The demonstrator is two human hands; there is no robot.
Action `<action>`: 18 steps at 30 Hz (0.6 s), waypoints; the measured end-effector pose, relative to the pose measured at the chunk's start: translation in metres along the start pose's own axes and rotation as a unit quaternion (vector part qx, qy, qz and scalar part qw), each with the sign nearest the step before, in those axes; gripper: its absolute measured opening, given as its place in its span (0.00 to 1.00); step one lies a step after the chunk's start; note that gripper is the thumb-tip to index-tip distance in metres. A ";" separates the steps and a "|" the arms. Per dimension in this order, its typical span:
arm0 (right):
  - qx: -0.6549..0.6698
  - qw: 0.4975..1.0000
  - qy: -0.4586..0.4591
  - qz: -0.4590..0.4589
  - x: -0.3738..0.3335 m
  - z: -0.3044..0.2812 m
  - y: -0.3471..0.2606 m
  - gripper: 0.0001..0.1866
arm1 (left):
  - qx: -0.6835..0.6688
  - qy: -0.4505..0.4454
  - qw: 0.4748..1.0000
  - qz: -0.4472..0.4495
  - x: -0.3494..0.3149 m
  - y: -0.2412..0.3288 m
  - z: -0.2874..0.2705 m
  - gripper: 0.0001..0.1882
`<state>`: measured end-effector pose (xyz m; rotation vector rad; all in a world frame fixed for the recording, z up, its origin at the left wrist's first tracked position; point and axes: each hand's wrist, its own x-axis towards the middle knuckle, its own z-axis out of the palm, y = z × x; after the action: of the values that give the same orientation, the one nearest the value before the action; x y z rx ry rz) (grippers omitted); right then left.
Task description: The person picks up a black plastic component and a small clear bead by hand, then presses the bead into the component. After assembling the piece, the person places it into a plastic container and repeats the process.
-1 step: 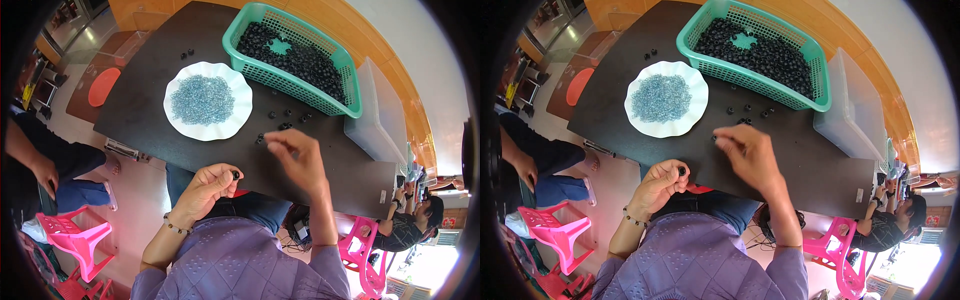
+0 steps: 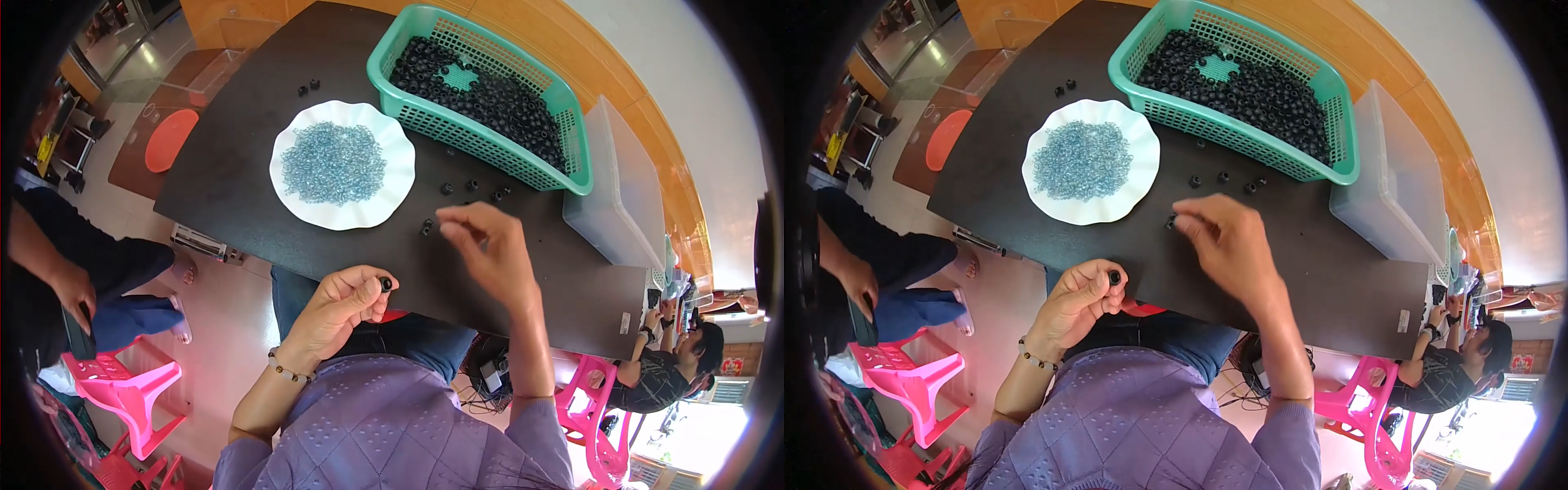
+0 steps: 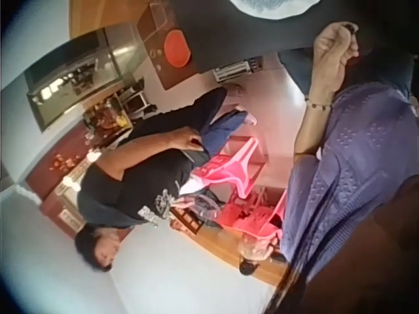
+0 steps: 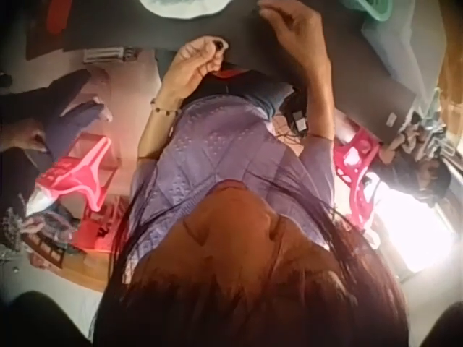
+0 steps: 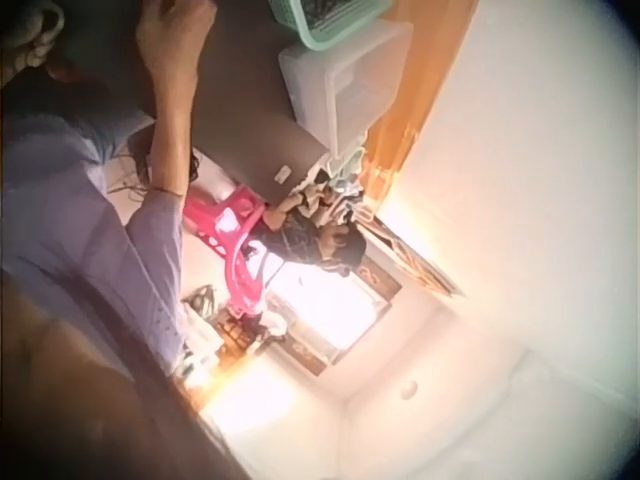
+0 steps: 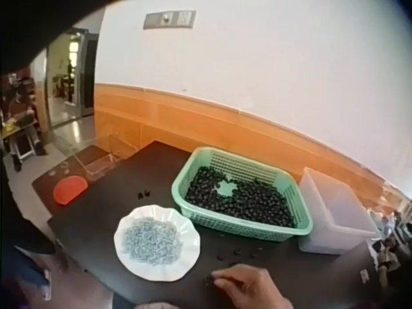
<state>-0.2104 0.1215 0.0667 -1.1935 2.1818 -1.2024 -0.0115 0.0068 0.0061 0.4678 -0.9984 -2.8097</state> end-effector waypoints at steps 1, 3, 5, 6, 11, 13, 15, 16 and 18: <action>-0.057 0.998 -0.006 -0.028 0.011 -0.003 0.000 0.08 | -0.009 0.001 1.000 0.002 0.002 0.000 0.001 0.14; -0.109 0.992 -0.015 -0.060 0.034 0.001 0.000 0.08 | -0.016 0.009 1.000 0.008 0.001 0.000 0.000 0.14; -0.109 0.989 -0.030 -0.093 0.058 0.013 -0.002 0.07 | -0.045 0.019 0.999 0.016 0.001 0.000 0.000 0.14; -0.159 0.977 -0.019 -0.144 0.070 0.018 0.002 0.08 | -0.046 0.020 0.999 0.018 0.001 0.001 0.000 0.14; -0.264 0.952 -0.029 -0.150 0.100 0.038 0.003 0.08 | -0.080 0.017 0.997 0.016 0.001 0.003 -0.001 0.15; -0.288 0.944 -0.041 -0.154 0.103 0.043 0.006 0.07 | -0.084 0.019 0.996 0.015 0.001 0.003 -0.002 0.15; -0.289 0.943 -0.048 -0.155 0.106 0.048 0.009 0.07 | -0.088 0.023 0.996 0.014 0.002 0.004 -0.002 0.15; -0.291 0.943 -0.052 -0.155 0.107 0.050 0.010 0.07 | -0.085 0.022 0.996 0.012 0.002 0.004 -0.001 0.15; -0.291 0.943 -0.051 -0.155 0.108 0.050 0.010 0.06 | -0.083 0.019 0.996 0.007 0.003 0.005 -0.001 0.15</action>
<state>-0.2441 0.0107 0.0383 -1.8426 2.4100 -0.5694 -0.0139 0.0016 0.0080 0.4900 -0.7492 -2.8289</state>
